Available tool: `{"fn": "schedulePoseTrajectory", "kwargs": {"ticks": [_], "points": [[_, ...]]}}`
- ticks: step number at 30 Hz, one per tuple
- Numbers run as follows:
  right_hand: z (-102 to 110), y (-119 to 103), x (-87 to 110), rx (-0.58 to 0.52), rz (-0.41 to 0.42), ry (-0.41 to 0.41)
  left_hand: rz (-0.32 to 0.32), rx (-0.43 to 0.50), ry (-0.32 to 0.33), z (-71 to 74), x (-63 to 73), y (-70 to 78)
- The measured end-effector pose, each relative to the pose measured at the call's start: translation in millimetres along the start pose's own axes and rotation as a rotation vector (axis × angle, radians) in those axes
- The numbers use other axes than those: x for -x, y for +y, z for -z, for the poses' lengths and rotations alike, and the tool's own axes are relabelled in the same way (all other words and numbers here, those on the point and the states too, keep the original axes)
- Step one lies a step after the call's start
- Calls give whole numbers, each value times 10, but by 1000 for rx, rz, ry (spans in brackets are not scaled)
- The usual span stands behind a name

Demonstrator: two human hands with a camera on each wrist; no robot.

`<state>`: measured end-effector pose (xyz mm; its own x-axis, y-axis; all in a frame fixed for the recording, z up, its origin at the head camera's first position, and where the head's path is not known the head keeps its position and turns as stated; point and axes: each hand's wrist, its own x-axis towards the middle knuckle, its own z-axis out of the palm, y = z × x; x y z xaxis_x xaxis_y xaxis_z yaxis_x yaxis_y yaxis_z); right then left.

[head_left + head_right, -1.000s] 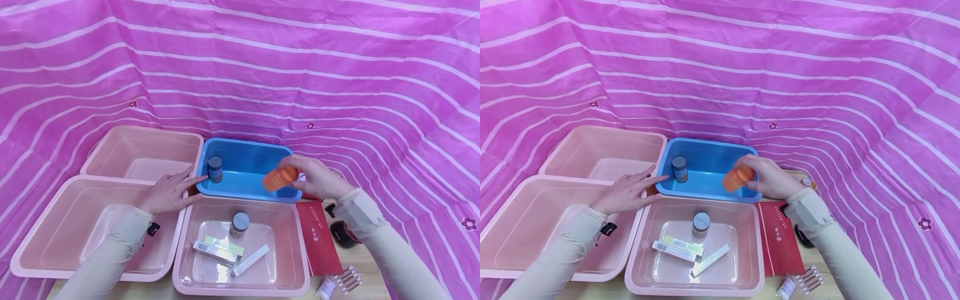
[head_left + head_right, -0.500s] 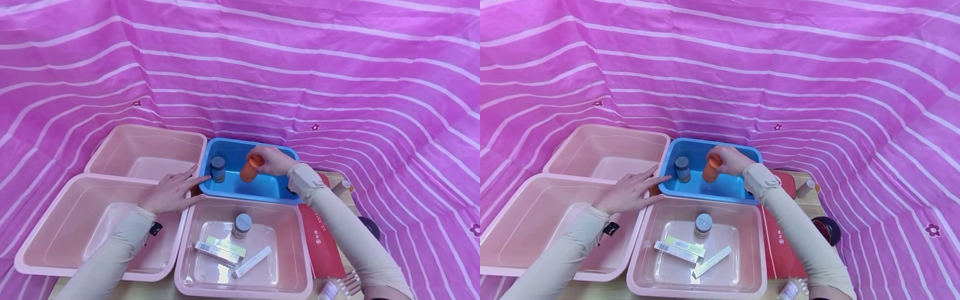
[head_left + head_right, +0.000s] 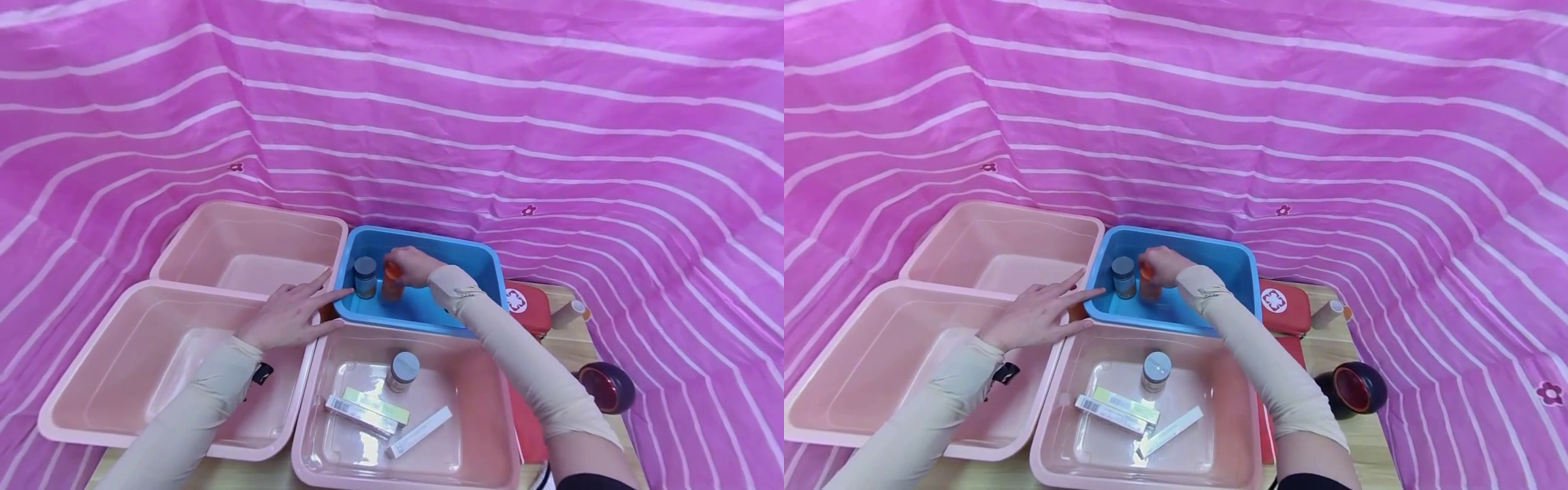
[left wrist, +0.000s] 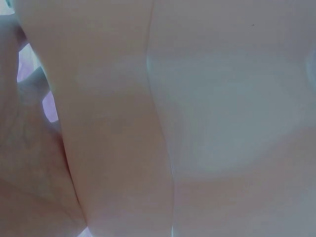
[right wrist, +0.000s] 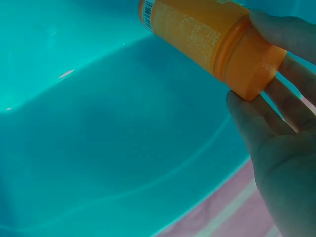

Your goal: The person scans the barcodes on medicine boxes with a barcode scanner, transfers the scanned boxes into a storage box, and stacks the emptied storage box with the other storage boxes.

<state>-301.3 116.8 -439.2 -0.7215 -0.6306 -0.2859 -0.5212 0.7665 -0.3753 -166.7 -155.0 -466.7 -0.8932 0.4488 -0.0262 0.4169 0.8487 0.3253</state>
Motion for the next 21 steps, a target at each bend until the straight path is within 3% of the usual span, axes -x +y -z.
{"fn": "schedulePoseTrajectory", "kwargs": {"ticks": [12, 21], "points": [[-182, 31, -258, 164, -15, -6, -24, 2, 28, 7, 1, 14], [-249, 152, -290, 175, -68, 39, -17, 19, 22, 17, 6, 17]]}}
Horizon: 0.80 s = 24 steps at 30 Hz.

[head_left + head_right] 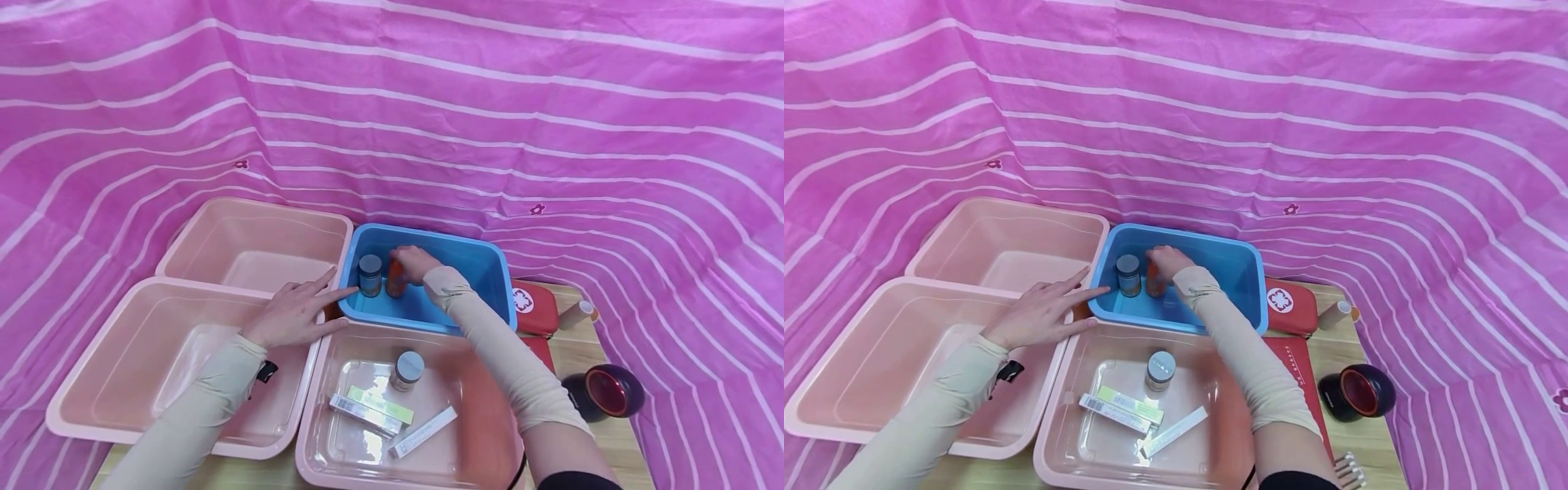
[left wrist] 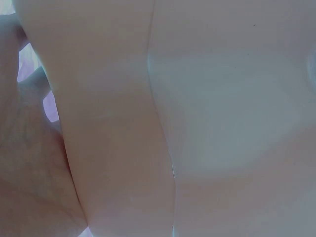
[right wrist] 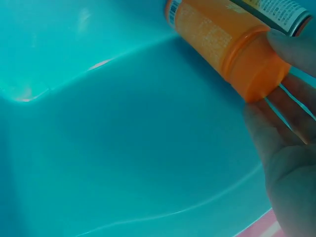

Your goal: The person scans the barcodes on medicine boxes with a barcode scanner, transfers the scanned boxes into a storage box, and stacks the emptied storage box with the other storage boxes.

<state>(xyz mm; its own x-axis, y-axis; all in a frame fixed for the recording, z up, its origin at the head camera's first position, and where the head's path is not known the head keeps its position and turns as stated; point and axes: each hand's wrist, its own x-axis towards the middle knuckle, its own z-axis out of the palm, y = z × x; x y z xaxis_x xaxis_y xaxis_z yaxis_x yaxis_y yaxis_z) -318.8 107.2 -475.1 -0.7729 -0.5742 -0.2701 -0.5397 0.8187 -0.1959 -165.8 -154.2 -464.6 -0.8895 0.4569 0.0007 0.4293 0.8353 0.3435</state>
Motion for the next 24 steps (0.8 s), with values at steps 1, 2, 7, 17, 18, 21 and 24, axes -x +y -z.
{"fn": "schedulePoseTrajectory", "kwargs": {"ticks": [1, 2, 7, 17, 18, 21, 24], "points": [[5, 8, 9, -12, -8, 4, 1, -1, -1, 1, -1, 3], [13, 14, 18, -20, -13, 7, 1, -3, 0, 2, -1, 2], [85, 27, 103, -74, -7, 40, 0, -17, -3, 2, -6, 4], [360, -491, 996, -136, 249, 328, -12, -45, 2, -5, -7, -2], [365, -543, 1108, -136, 286, 359, -13, -45, 5, -6, -8, -3], [359, -665, 1416, -128, 352, 401, -19, -41, 14, -3, -16, -2], [300, -730, 1668, -102, 364, 376, -18, -33, 11, 6, -15, 4]]}}
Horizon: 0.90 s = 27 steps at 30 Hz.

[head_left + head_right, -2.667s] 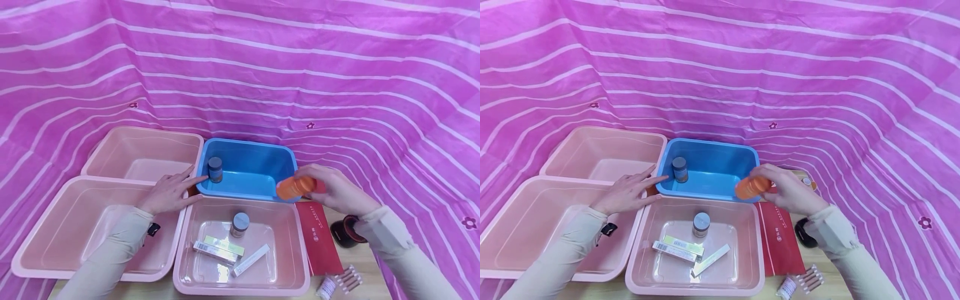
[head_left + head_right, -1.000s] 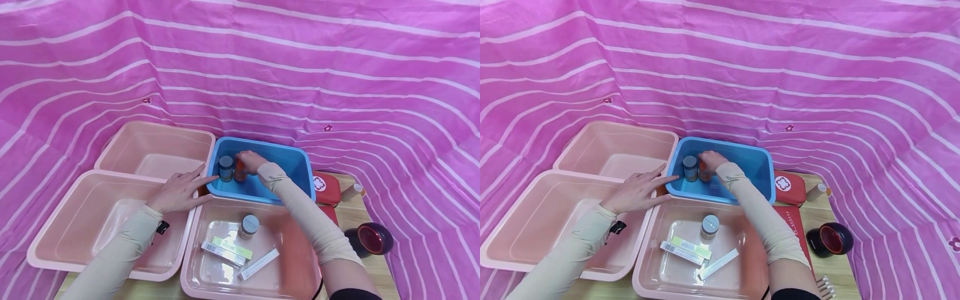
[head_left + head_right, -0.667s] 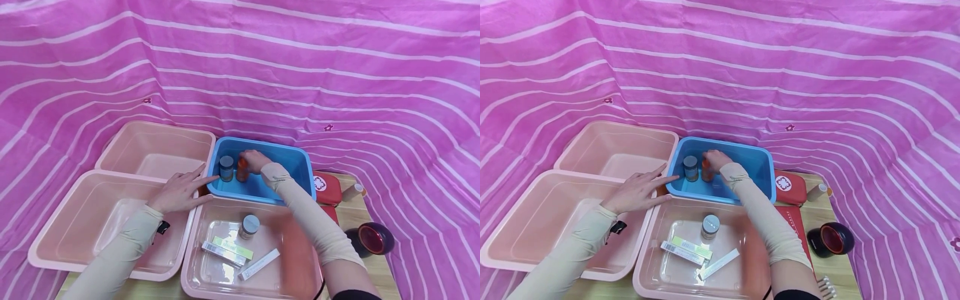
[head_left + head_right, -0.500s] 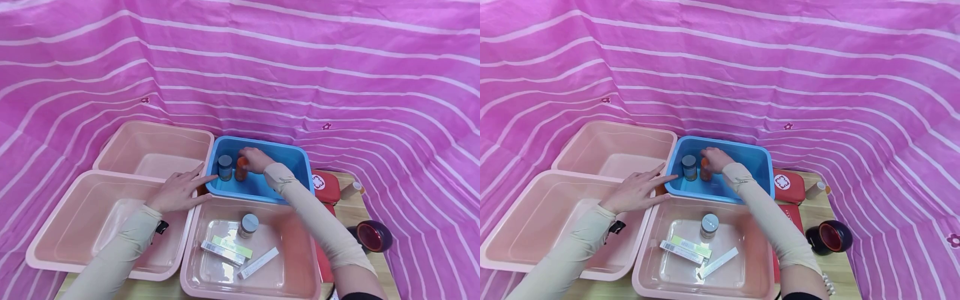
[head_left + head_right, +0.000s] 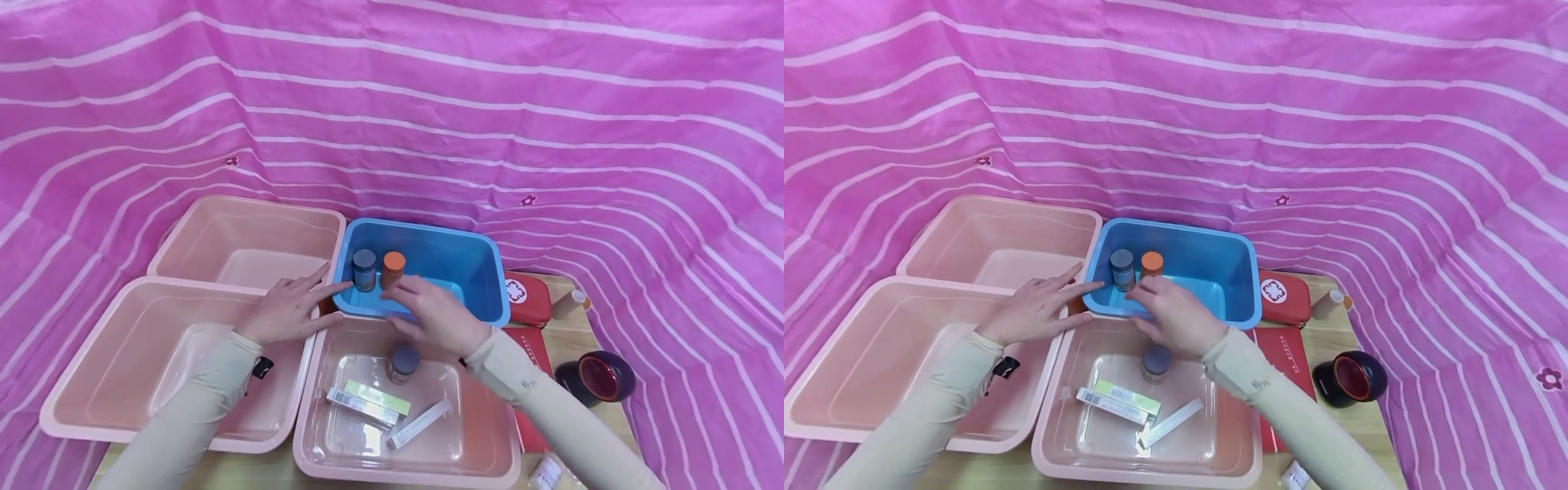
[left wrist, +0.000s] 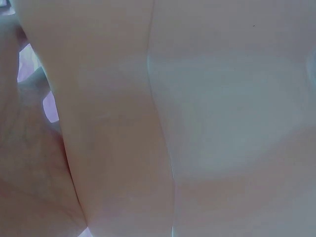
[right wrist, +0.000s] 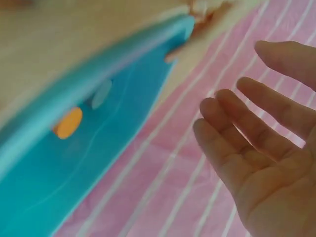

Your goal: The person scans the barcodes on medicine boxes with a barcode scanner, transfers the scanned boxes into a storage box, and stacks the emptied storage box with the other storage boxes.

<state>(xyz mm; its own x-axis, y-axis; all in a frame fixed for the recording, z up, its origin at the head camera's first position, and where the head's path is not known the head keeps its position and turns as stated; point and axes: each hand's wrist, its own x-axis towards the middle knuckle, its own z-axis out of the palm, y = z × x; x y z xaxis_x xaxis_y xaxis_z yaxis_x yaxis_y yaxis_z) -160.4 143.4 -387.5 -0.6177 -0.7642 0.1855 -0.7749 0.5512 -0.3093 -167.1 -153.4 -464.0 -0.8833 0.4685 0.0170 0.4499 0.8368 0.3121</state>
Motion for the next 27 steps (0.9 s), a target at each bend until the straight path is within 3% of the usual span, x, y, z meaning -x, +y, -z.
{"fn": "schedulePoseTrajectory", "kwargs": {"ticks": [5, 12, 18, 27], "points": [[-109, -101, 287, 28, -9, -102, 18, 11, -12, 20, -8, 2], [-536, -103, 519, 148, -71, -225, 21, 13, -23, 17, -9, 12], [-831, -62, 525, 332, -111, -263, 29, 11, -32, 12, -11, 9], [-1030, -67, 416, 379, -106, -345, 34, 14, -37, 23, 2, 22]]}}
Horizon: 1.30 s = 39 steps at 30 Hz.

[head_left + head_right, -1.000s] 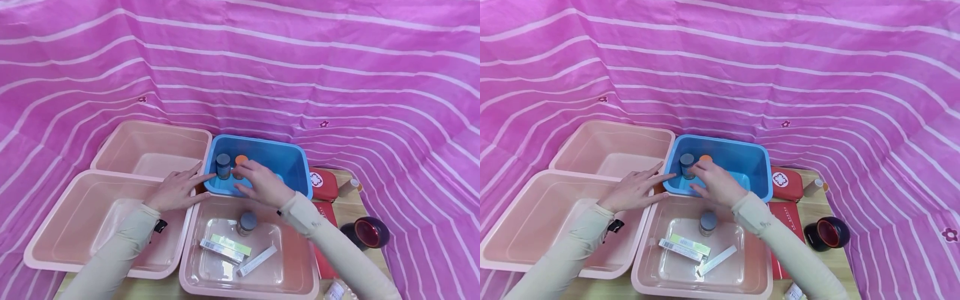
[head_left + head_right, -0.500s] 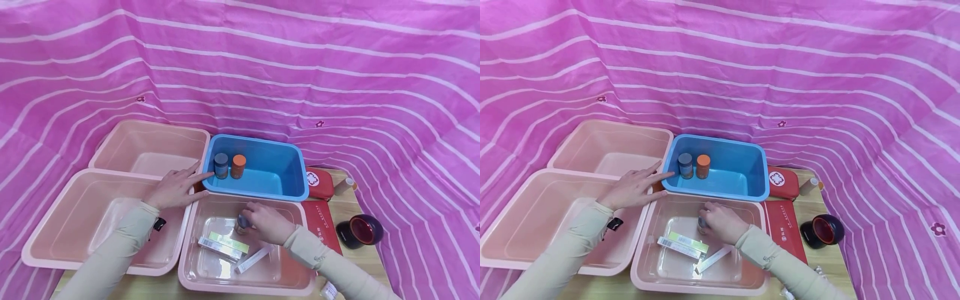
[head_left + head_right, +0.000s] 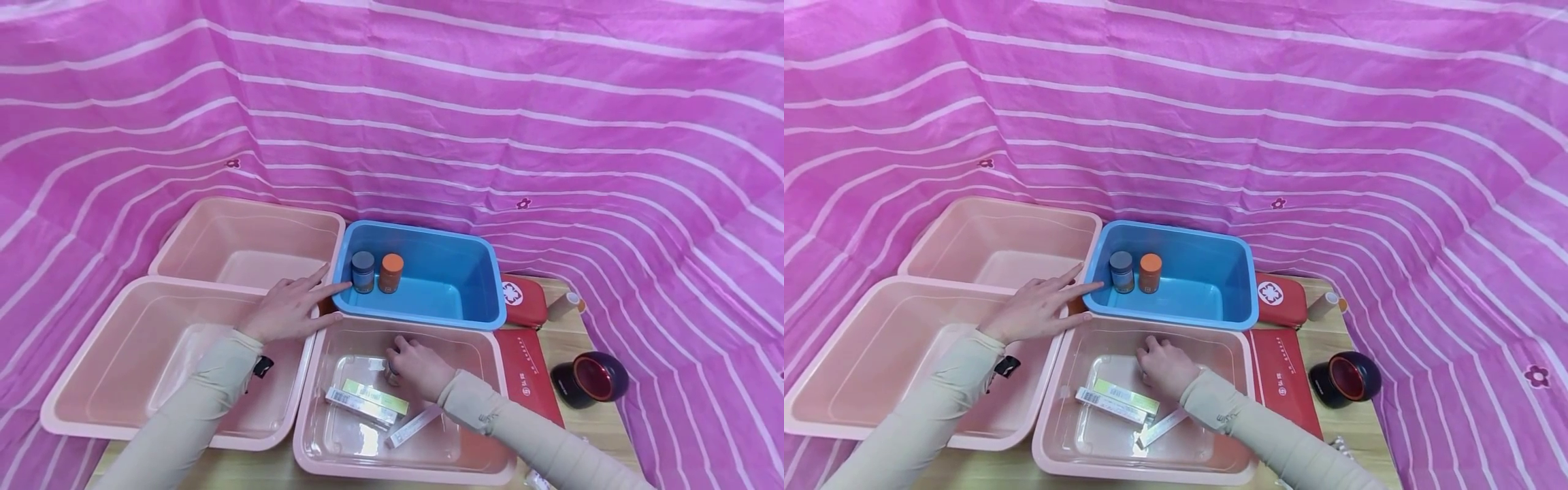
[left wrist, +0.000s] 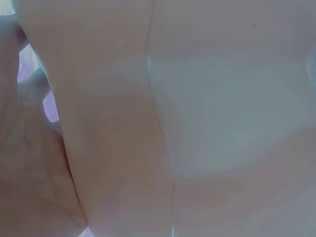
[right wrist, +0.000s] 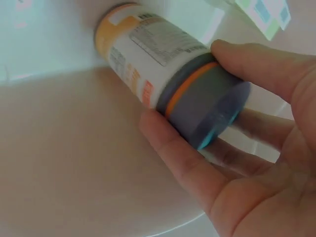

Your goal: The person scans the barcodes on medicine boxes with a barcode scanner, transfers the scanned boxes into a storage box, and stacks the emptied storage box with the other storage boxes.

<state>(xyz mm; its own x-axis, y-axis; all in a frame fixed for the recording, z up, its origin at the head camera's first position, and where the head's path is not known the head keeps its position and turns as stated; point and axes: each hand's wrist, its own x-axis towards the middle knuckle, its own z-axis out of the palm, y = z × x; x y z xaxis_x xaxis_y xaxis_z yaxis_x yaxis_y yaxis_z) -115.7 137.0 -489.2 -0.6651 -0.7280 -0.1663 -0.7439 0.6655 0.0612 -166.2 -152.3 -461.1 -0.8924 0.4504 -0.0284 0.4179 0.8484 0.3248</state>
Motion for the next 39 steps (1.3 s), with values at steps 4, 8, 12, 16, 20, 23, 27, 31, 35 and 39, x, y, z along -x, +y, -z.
{"fn": "schedulePoseTrajectory", "kwargs": {"ticks": [4, 8, 12, 16, 20, 23, 27, 31, 35, 39], "points": [[-26, 26, -2, -19, -5, 4, 7, 6, -7, -9, 3, -7], [-15, 73, 20, -108, -6, 20, 8, 6, -4, -15, 0, -14], [47, 98, 41, -205, -12, 18, 7, 11, 0, -17, -4, -16], [157, 111, 86, -317, -13, 25, 5, 12, 3, -24, -3, -24], [287, 146, 158, -423, -1, 46, 3, 8, 6, -31, -2, -26], [392, 189, 223, -480, 18, 74, 0, 8, 10, -34, -6, -28], [512, 264, 322, -518, 45, 112, 0, 3, 11, -38, -11, -29], [637, 343, 442, -534, 41, 139, -5, -2, 10, -36, -9, -27], [786, 431, 591, -543, 16, 167, -4, -5, 2, -34, -11, -29], [944, 539, 759, -533, -41, 203, 5, 8, -13, -22, -11, -27]]}}
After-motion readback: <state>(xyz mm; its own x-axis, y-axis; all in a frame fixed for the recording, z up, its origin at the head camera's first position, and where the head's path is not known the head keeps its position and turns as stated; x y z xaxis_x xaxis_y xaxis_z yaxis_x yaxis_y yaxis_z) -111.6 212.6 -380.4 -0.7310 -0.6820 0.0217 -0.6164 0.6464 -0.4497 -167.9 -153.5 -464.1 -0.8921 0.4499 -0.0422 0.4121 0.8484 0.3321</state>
